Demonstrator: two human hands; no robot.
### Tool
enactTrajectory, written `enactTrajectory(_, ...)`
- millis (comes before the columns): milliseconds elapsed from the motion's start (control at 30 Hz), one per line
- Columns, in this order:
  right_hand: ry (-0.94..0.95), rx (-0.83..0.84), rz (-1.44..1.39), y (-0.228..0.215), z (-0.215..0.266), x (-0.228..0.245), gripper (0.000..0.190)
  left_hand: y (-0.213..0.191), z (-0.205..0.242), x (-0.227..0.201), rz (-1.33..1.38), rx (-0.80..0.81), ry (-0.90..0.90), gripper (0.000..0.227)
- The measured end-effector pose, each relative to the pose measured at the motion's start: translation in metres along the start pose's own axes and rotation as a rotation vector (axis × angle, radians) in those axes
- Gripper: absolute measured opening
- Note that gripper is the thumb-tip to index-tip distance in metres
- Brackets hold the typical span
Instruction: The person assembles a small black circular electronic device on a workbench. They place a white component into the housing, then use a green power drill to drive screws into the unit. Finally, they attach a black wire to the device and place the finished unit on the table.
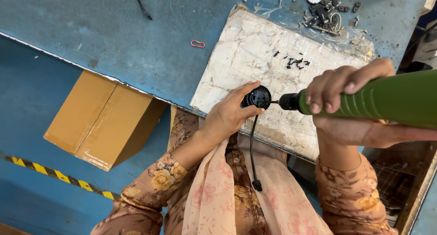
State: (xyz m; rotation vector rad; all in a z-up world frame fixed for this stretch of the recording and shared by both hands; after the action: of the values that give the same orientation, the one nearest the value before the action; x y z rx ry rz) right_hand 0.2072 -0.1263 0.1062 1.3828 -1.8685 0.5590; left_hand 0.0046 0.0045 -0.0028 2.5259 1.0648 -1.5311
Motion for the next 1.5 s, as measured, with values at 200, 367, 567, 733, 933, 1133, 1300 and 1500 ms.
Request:
enactTrajectory(200,0.074,-0.011,0.121,0.004,0.000,-0.004,0.095,-0.001,0.000,0.000,0.011,0.000,-0.002,0.020)
enactTrajectory(367,0.062,-0.030,0.141,0.003,0.001,-0.008,0.095,-0.003,-0.001,0.000,0.004,-0.003,0.013,0.018)
enactTrajectory(567,0.047,-0.015,0.125,0.005,-0.001,-0.013,0.096,-0.003,-0.001,-0.001,-0.010,0.001,0.006,0.013)
enactTrajectory(733,0.112,0.064,0.087,0.009,-0.001,-0.011,0.099,-0.004,-0.003,-0.003,0.000,-0.003,0.018,0.017)
enactTrajectory(933,0.180,0.088,0.117,0.015,-0.006,-0.014,0.096,-0.005,-0.009,-0.003,0.267,-0.124,-0.146,0.083)
enactTrajectory(1133,0.184,0.069,0.195,0.017,0.001,-0.018,0.097,-0.005,-0.016,0.003,0.120,-0.030,-0.193,0.087)
enactTrajectory(1300,0.227,0.109,0.275,0.011,0.006,-0.024,0.099,-0.005,-0.018,0.002,0.129,-0.059,-0.196,0.085)
enactTrajectory(1500,0.247,0.141,0.318,0.011,0.010,-0.016,0.099,-0.007,-0.015,0.002,0.156,-0.064,-0.176,0.080)
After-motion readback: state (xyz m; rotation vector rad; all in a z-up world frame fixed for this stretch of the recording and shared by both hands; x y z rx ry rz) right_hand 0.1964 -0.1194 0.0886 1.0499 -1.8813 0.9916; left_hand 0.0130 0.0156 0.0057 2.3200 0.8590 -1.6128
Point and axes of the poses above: each hand's wrist, its own z-axis away from the middle knuckle, its own y-axis out of the palm, x = y × z, the point moved 1 cm from there along -z, towards the middle knuckle, and after that the axes turned 15 degrees about z, right-handed, at the moved point
